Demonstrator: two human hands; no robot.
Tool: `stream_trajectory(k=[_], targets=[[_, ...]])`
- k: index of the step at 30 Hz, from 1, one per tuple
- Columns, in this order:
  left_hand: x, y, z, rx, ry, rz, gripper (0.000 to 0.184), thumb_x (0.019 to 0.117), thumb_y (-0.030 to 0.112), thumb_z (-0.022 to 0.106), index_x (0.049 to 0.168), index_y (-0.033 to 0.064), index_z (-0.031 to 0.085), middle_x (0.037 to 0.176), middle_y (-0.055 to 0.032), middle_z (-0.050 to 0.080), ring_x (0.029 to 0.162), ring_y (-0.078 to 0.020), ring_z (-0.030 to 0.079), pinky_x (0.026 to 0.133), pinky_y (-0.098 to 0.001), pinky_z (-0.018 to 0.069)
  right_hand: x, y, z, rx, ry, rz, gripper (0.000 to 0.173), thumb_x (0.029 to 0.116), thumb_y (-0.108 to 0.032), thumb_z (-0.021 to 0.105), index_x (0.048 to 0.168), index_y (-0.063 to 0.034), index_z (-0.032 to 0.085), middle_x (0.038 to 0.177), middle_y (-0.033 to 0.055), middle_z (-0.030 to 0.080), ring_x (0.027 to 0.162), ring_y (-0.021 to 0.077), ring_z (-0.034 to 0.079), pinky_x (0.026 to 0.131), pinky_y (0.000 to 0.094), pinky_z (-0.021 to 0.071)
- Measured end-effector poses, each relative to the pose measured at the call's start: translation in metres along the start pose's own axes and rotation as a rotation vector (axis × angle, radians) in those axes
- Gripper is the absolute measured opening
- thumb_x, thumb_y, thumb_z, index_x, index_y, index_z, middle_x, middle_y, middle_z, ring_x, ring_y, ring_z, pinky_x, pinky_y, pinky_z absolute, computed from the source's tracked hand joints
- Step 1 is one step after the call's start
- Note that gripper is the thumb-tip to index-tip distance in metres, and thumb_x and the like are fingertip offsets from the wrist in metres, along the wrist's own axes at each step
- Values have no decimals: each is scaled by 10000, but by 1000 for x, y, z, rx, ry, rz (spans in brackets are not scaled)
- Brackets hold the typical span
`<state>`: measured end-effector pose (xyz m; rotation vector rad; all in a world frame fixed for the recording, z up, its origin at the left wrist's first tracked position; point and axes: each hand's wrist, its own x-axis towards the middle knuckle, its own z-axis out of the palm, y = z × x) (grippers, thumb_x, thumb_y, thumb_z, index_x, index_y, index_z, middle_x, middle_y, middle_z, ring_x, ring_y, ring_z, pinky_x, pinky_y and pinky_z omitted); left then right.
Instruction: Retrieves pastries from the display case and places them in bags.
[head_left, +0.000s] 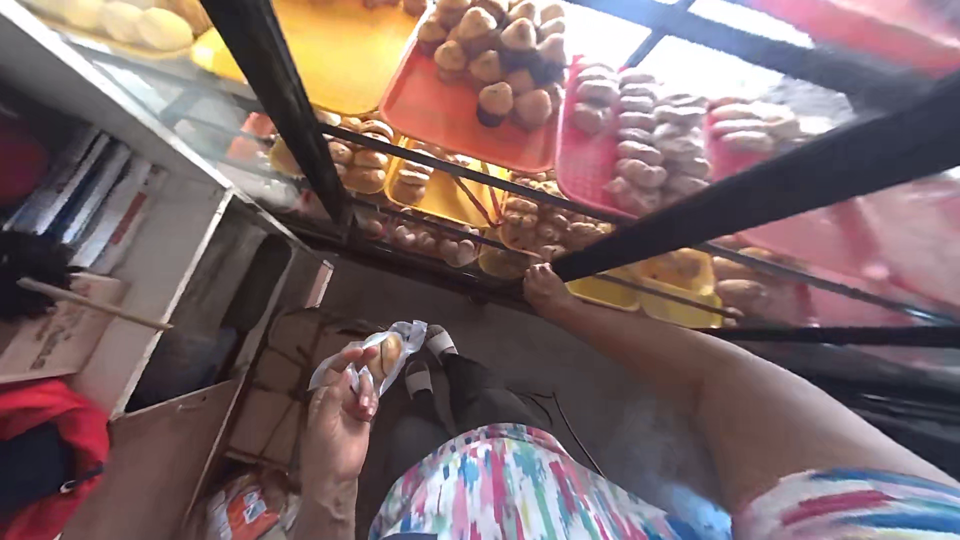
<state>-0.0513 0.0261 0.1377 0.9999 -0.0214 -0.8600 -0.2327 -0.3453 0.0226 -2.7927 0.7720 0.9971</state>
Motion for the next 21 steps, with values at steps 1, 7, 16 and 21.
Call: stream_trajectory(k=[1, 7, 16, 21], targets=[[2, -2, 8, 26, -53, -17, 334, 1058, 216, 397, 1230, 74, 645, 1237, -144, 691, 616, -46, 593, 510, -171, 472, -2, 5, 2, -5, 22, -11, 346, 1030, -3, 470, 1320, 168, 552, 1432, 324, 520, 1393, 450, 455, 1202, 541, 284], [-7, -3, 78, 127, -283, -125, 288, 1003, 261, 551, 1237, 144, 672, 1213, -96, 680, 667, -49, 585, 585, -203, 503, -35, -12, -39, 421, -16, -101, 347, 1026, -272, 613, 1198, 23, 676, 1209, 253, 673, 1219, 439, 600, 1053, 639, 433], [-54, -26, 227, 41, -787, -66, 322, 1017, 235, 534, 1260, 63, 656, 1264, -189, 665, 680, -78, 617, 552, -198, 489, -216, 33, 17, 585, 421, -473, 738, 865, -572, 747, 1494, -247, 539, 1647, 182, 336, 1537, 398, 272, 1214, 607, 279], [-89, -54, 328, 28, -1012, -16, 316, 1008, 291, 554, 1252, 134, 683, 1285, -148, 669, 706, -83, 641, 570, -202, 508, -342, 149, 51, 526, 469, -287, 299, 1003, -273, 654, 1177, -33, 691, 1263, 171, 670, 1271, 346, 588, 1117, 524, 428]])
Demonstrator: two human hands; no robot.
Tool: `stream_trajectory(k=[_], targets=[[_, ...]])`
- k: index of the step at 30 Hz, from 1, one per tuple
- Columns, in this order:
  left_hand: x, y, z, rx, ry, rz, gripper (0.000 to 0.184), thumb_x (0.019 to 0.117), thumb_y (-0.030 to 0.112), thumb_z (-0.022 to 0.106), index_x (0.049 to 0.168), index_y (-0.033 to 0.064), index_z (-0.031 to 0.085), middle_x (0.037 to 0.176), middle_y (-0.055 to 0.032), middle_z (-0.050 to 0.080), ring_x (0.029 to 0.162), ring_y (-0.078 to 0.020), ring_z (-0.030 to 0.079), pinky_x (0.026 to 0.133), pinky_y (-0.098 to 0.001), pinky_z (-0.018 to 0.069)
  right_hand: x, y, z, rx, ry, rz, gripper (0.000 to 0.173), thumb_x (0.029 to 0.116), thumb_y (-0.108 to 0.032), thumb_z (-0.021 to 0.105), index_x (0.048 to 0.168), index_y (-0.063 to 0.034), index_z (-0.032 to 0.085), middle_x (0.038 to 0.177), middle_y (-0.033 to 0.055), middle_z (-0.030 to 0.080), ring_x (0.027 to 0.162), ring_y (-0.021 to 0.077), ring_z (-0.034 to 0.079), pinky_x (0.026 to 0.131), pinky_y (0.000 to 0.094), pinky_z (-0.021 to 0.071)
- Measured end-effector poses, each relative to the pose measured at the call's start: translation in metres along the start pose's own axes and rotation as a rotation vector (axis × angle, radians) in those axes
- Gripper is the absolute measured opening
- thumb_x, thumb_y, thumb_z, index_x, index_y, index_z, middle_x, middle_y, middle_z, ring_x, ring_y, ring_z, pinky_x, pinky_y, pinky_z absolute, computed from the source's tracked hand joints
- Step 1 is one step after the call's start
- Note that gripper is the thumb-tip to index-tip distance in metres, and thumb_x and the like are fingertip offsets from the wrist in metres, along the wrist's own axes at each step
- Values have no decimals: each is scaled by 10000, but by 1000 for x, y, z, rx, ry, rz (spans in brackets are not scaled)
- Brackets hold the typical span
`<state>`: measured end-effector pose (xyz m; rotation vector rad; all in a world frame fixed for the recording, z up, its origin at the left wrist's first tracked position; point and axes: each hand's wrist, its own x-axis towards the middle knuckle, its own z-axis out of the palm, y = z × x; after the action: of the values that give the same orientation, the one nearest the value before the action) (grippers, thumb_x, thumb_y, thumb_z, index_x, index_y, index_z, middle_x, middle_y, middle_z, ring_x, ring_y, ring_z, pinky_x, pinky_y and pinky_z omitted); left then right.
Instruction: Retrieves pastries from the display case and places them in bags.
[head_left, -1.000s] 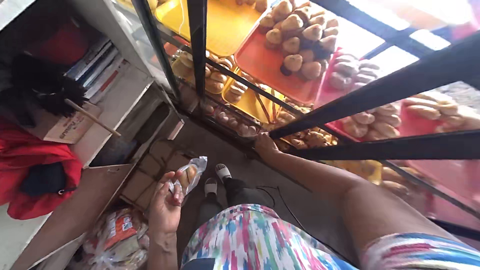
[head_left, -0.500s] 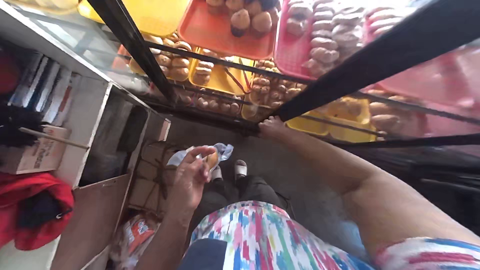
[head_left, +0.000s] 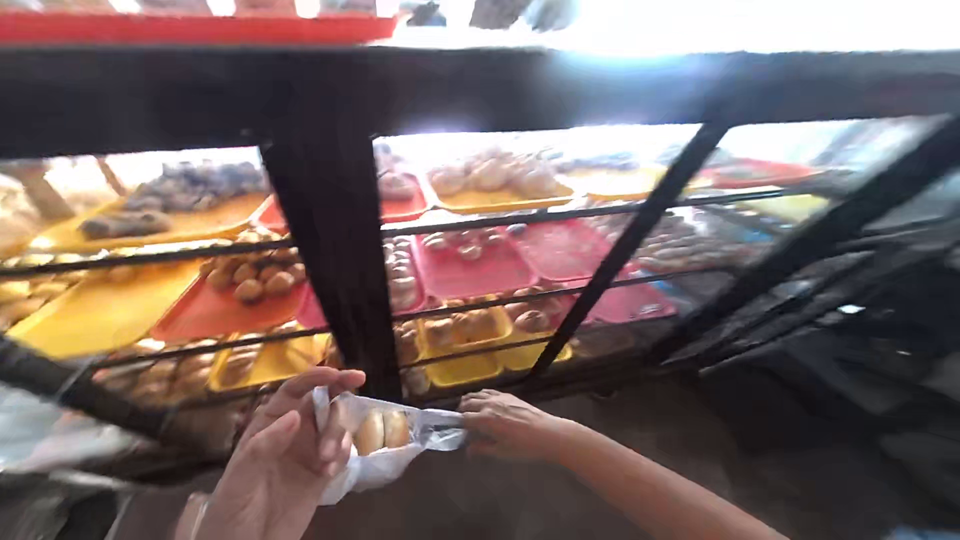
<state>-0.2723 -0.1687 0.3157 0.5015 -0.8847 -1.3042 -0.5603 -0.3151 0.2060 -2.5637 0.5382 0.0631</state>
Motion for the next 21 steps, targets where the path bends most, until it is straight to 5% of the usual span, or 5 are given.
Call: stream_trajectory(k=[3, 8, 13, 16, 21], targets=[[45, -10, 52, 122, -76, 120, 321, 1024, 289, 521, 1269, 144, 670, 1247, -113, 689, 722, -77, 652, 593, -196, 529, -89, 16, -79, 31, 330, -24, 182, 997, -199, 637, 1000, -40, 727, 1061, 129, 721, 1067, 269, 686, 969, 482, 551], [142, -41, 156, 883, -179, 254, 186, 960, 60, 508, 1005, 86, 687, 871, 38, 701, 757, -71, 666, 721, -264, 584, -196, 2, -209, 471, 739, -128, 169, 1012, -149, 557, 1002, -34, 680, 1286, 33, 680, 821, -12, 658, 656, 172, 556], [237, -42, 302, 1100, -582, 551, 154, 981, 30, 550, 998, -39, 686, 870, -83, 687, 760, -92, 654, 731, -274, 564, -232, -20, -299, 319, 862, -65, 261, 1005, -196, 569, 1220, -184, 717, 807, -31, 709, 587, 48, 619, 523, 195, 532], [275, -46, 375, 966, -716, 742, 117, 956, 1, 594, 985, -43, 698, 851, -82, 682, 773, -86, 640, 727, -270, 539, -242, -10, -349, 150, 915, -134, 122, 997, -202, 584, 958, -189, 699, 743, -57, 671, 590, 41, 615, 532, 204, 544], [320, -25, 421, 1036, -867, 995, 441, 956, 43, 617, 1383, -54, 568, 1287, -161, 659, 1163, -155, 630, 990, -282, 500, -280, 25, -438, 138, 1196, -197, 196, 1036, -190, 569, 963, -314, 701, 818, -205, 701, 664, -62, 649, 616, 146, 581]])
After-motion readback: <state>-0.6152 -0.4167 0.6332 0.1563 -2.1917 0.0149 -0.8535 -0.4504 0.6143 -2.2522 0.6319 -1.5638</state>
